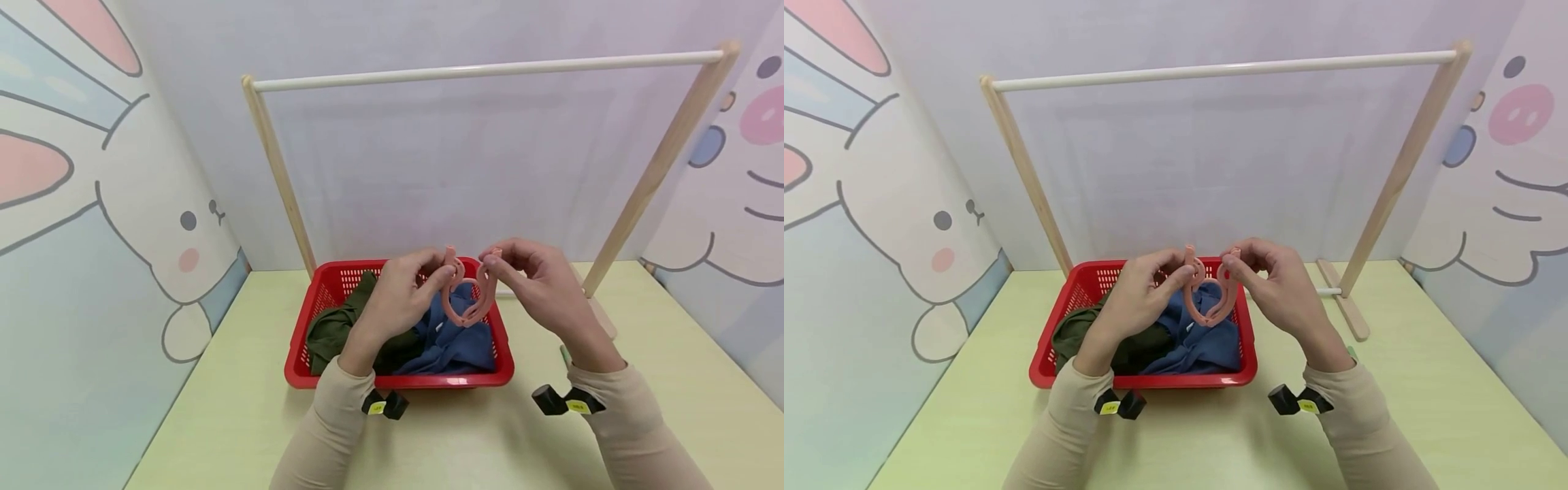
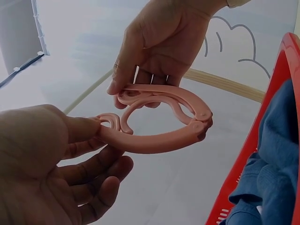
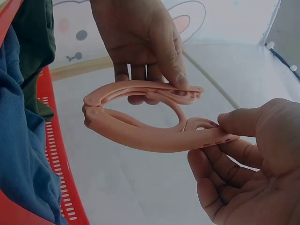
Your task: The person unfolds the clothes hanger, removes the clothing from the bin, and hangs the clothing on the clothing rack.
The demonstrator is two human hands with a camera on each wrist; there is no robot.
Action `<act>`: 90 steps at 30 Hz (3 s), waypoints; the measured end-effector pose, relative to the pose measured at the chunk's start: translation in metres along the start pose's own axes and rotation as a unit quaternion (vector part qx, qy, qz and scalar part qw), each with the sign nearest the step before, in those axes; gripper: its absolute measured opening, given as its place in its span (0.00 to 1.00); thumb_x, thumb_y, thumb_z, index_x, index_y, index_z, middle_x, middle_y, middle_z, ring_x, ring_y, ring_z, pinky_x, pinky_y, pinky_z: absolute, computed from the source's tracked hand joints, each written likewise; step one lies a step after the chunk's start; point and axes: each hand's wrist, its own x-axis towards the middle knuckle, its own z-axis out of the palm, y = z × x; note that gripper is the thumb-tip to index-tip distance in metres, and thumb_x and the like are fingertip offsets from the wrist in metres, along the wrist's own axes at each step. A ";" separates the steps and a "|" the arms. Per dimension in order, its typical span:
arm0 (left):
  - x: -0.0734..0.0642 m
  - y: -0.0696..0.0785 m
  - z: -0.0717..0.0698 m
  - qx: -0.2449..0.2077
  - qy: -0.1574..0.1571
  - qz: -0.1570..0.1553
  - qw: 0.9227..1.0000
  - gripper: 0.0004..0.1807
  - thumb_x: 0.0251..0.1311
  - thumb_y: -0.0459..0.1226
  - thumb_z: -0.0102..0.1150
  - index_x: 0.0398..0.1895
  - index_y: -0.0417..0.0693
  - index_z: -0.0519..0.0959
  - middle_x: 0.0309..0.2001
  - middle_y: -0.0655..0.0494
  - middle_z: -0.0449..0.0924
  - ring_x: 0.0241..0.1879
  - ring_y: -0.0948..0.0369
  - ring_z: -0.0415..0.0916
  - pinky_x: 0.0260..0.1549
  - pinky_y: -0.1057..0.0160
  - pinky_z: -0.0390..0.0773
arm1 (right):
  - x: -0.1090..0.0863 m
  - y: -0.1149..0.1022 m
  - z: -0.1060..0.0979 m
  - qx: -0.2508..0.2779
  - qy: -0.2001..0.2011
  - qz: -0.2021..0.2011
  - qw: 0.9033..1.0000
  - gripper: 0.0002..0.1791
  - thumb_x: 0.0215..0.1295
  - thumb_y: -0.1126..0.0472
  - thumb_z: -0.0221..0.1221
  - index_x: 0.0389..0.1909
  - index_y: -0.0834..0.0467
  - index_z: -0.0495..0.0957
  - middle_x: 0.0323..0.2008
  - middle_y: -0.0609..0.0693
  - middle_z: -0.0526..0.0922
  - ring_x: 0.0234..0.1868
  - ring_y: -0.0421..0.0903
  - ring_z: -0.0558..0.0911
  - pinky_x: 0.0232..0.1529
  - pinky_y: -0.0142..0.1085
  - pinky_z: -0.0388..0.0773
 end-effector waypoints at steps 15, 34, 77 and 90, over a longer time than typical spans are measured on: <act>-0.001 -0.005 -0.012 0.001 0.027 -0.006 1.000 0.11 0.84 0.40 0.60 0.55 0.43 0.86 0.41 0.53 0.87 0.36 0.59 0.78 0.37 0.61 0.82 | -0.001 0.000 -0.008 0.001 0.015 -0.015 1.000 0.08 0.82 0.60 0.66 0.53 0.53 0.91 0.44 0.50 0.92 0.44 0.46 0.86 0.46 0.27 0.82; -0.003 -0.009 -0.030 -0.044 0.125 -0.017 0.991 0.11 0.83 0.39 0.61 0.51 0.40 0.85 0.36 0.47 0.83 0.33 0.55 0.75 0.32 0.62 0.75 | -0.003 0.008 -0.034 -0.011 -0.013 0.026 1.000 0.09 0.81 0.58 0.67 0.55 0.52 0.90 0.46 0.46 0.92 0.45 0.44 0.88 0.44 0.27 0.82; -0.002 -0.007 -0.033 -0.065 0.173 -0.015 0.983 0.12 0.83 0.38 0.61 0.56 0.37 0.86 0.39 0.45 0.84 0.30 0.53 0.73 0.30 0.63 0.71 | 0.001 0.016 -0.040 -0.091 -0.236 0.072 0.965 0.07 0.75 0.55 0.73 0.49 0.51 0.91 0.38 0.43 0.88 0.39 0.48 0.84 0.38 0.36 0.84; -0.003 -0.006 -0.037 -0.093 0.172 -0.039 0.980 0.13 0.84 0.36 0.60 0.59 0.34 0.83 0.45 0.41 0.87 0.41 0.47 0.85 0.40 0.62 0.83 | -0.001 0.013 -0.044 -0.105 -0.117 0.089 0.983 0.04 0.76 0.58 0.72 0.46 0.50 0.93 0.38 0.49 0.88 0.39 0.51 0.81 0.34 0.36 0.78</act>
